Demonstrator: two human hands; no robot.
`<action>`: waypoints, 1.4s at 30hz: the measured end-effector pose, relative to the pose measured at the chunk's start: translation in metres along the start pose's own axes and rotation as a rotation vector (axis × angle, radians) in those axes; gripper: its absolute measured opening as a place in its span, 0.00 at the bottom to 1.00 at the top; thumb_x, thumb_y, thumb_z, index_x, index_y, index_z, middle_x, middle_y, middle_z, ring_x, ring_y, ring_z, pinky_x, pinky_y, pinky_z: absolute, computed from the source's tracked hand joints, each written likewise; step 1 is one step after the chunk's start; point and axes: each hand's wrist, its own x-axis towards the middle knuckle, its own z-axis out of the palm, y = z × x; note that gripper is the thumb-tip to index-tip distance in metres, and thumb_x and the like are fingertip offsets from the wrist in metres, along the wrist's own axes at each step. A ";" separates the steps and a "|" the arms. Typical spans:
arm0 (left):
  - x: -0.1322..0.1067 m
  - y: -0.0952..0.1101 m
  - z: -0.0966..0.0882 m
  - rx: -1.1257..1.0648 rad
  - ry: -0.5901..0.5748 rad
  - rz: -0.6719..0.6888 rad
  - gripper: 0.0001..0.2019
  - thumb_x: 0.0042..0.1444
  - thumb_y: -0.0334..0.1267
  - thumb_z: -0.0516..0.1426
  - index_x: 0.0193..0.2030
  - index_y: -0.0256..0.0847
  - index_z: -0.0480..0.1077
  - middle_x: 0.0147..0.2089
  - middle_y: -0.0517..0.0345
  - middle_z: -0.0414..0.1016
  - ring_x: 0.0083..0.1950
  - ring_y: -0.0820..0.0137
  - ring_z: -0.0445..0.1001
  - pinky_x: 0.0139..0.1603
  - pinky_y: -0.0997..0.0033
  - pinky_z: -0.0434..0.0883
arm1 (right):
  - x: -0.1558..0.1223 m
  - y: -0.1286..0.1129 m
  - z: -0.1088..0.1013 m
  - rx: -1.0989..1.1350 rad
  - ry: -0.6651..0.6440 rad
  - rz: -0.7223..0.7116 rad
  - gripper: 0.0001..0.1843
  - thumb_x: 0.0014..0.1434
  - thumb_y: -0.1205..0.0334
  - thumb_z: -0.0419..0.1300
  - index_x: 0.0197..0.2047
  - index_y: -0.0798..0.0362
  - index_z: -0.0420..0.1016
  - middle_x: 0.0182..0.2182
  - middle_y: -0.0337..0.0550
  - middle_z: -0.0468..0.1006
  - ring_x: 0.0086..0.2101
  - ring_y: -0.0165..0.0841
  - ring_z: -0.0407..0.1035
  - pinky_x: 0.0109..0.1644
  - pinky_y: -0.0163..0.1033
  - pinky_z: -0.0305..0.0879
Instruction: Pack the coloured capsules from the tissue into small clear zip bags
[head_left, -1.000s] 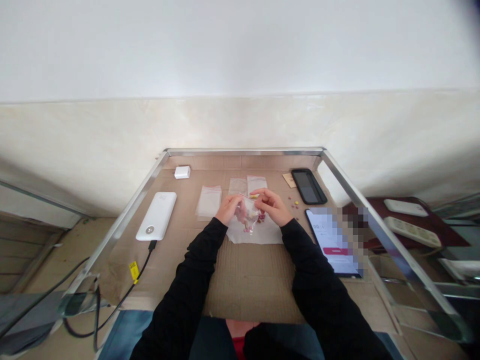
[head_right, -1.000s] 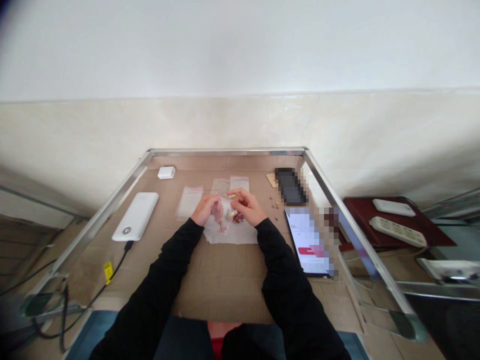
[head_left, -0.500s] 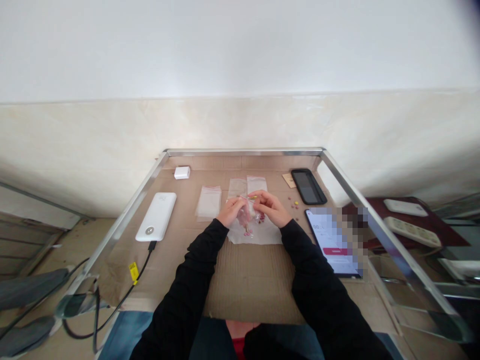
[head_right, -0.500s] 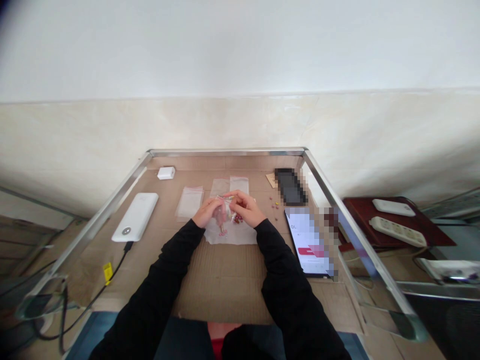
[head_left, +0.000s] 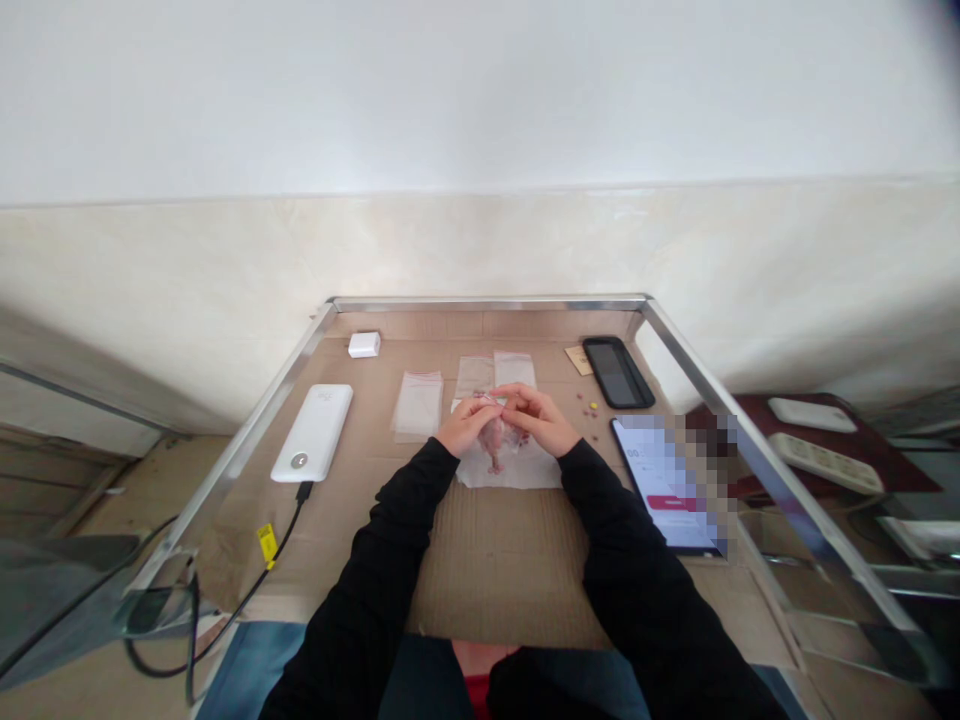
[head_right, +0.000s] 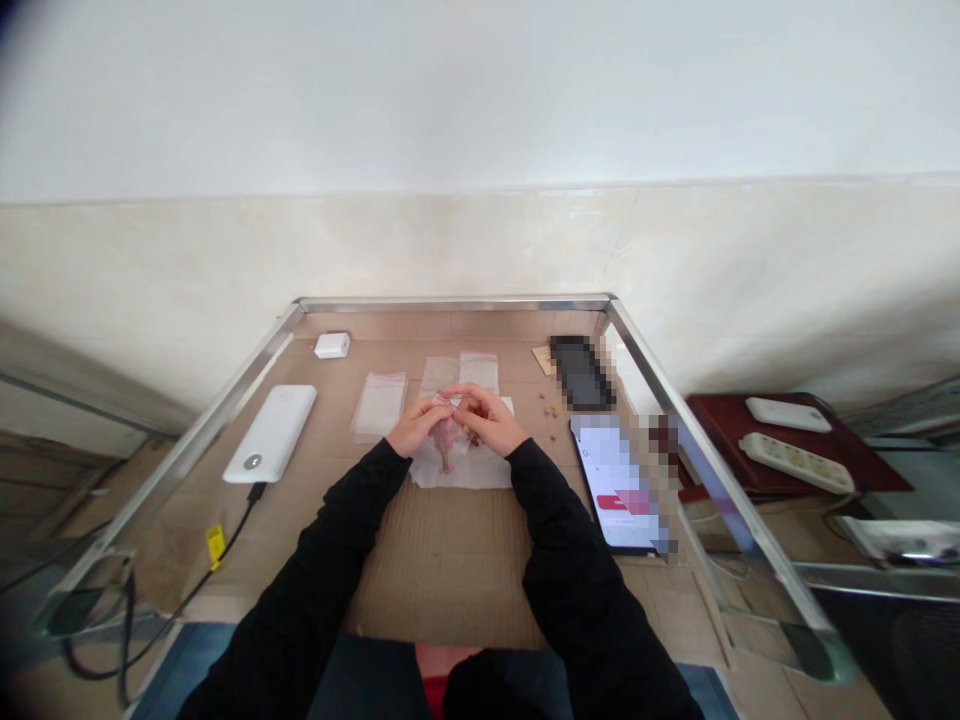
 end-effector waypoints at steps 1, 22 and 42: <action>0.000 0.000 0.000 -0.005 0.007 -0.007 0.16 0.46 0.47 0.51 0.18 0.36 0.62 0.14 0.58 0.67 0.14 0.74 0.65 0.15 0.76 0.63 | 0.000 0.001 0.000 0.001 0.004 0.002 0.19 0.51 0.58 0.56 0.46 0.54 0.65 0.18 0.31 0.61 0.16 0.21 0.54 0.17 0.28 0.52; 0.001 0.002 -0.006 0.055 0.227 0.121 0.19 0.49 0.50 0.51 0.21 0.34 0.64 0.18 0.58 0.69 0.14 0.77 0.65 0.14 0.78 0.61 | 0.000 0.007 -0.004 0.065 -0.029 0.005 0.28 0.48 0.60 0.59 0.52 0.53 0.55 0.20 0.31 0.66 0.17 0.22 0.56 0.19 0.29 0.53; 0.007 -0.013 -0.022 0.371 0.739 0.278 0.11 0.50 0.36 0.52 0.41 0.38 0.67 0.39 0.53 0.71 0.25 0.77 0.72 0.16 0.82 0.65 | 0.007 0.021 -0.020 -0.301 0.451 -0.104 0.17 0.50 0.56 0.56 0.43 0.54 0.66 0.28 0.39 0.68 0.21 0.23 0.58 0.25 0.33 0.60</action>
